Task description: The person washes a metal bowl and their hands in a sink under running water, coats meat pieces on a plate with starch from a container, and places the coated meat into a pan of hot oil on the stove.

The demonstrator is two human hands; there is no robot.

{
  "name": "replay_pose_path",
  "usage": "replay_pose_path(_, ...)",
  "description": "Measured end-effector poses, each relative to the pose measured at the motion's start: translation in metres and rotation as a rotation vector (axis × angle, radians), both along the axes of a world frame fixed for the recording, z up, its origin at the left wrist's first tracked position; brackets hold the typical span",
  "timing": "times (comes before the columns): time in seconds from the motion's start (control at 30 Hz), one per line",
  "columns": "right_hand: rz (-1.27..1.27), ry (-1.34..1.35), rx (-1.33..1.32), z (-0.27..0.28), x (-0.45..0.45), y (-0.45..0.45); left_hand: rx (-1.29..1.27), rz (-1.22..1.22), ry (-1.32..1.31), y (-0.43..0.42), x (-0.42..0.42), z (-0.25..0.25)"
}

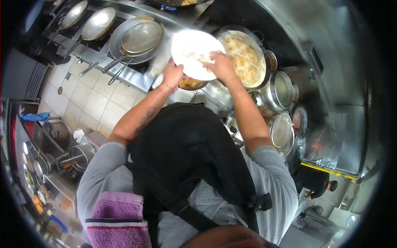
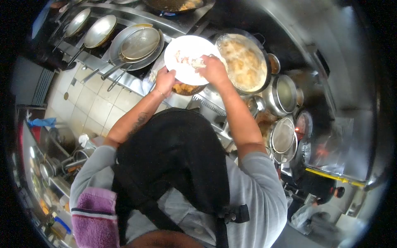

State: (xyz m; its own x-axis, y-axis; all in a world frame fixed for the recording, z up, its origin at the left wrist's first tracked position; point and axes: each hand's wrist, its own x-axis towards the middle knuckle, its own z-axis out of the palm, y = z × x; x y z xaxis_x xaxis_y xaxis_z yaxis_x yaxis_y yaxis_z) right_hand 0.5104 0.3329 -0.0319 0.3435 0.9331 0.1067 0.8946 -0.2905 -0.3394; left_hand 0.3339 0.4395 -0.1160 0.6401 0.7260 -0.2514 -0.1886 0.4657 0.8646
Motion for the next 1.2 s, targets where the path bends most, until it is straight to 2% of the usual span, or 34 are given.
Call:
replay_pose_path(0.03,-0.001,0.004,-0.003,-0.004,-0.009,0.005,-0.003,-0.001,0.004,-0.002,-0.001,0.001)
replay_pose_path(0.1,0.078,-0.210,-0.181,-0.012,-0.025,0.012,-0.011,-0.007,0.021,-0.005,-0.001,0.008)
replay_pose_path(0.2,-0.021,-0.174,-0.221,-0.026,-0.006,0.016,-0.009,0.012,0.013,-0.009,-0.001,0.014)
replay_pose_path(0.23,-0.151,-0.116,-0.327,-0.007,-0.005,0.018,-0.006,0.017,0.013,-0.006,-0.002,0.014)
replay_pose_path(0.27,-0.147,-0.114,-0.328,-0.006,0.008,0.012,-0.014,0.002,-0.001,-0.005,-0.004,0.013)
replay_pose_path(0.33,-0.244,0.170,-0.054,0.001,0.030,0.002,-0.026,-0.010,-0.017,-0.004,-0.006,0.013)
replay_pose_path(0.47,-0.194,0.234,-0.021,0.028,0.018,-0.003,-0.038,-0.008,0.002,-0.003,-0.004,0.009)
replay_pose_path(0.53,-0.143,0.347,0.097,0.031,-0.003,0.002,-0.032,-0.002,0.012,-0.003,-0.002,0.008)
replay_pose_path(0.67,-0.221,0.569,0.066,-0.019,0.005,0.011,-0.037,-0.006,-0.009,-0.003,-0.005,0.009)
replay_pose_path(0.73,-0.260,0.402,-0.075,-0.033,0.009,0.011,-0.029,-0.015,-0.013,-0.003,-0.005,0.009)
replay_pose_path(0.77,-0.262,0.402,-0.075,-0.034,0.014,0.011,-0.021,-0.023,0.000,-0.002,-0.006,0.010)
replay_pose_path(0.83,-0.192,-0.036,-0.202,-0.029,0.022,0.006,-0.016,-0.032,0.015,-0.002,-0.008,0.013)
replay_pose_path(1.0,-0.280,0.080,-0.005,-0.015,0.018,-0.004,-0.047,0.012,0.033,-0.004,-0.010,0.019)
replay_pose_path(1.07,-0.004,-0.138,-0.060,-0.003,-0.006,-0.004,-0.034,-0.002,0.034,-0.003,-0.009,0.016)
replay_pose_path(1.2,-0.031,-0.299,-0.120,-0.050,0.004,0.007,-0.007,-0.039,0.016,-0.005,-0.004,0.005)
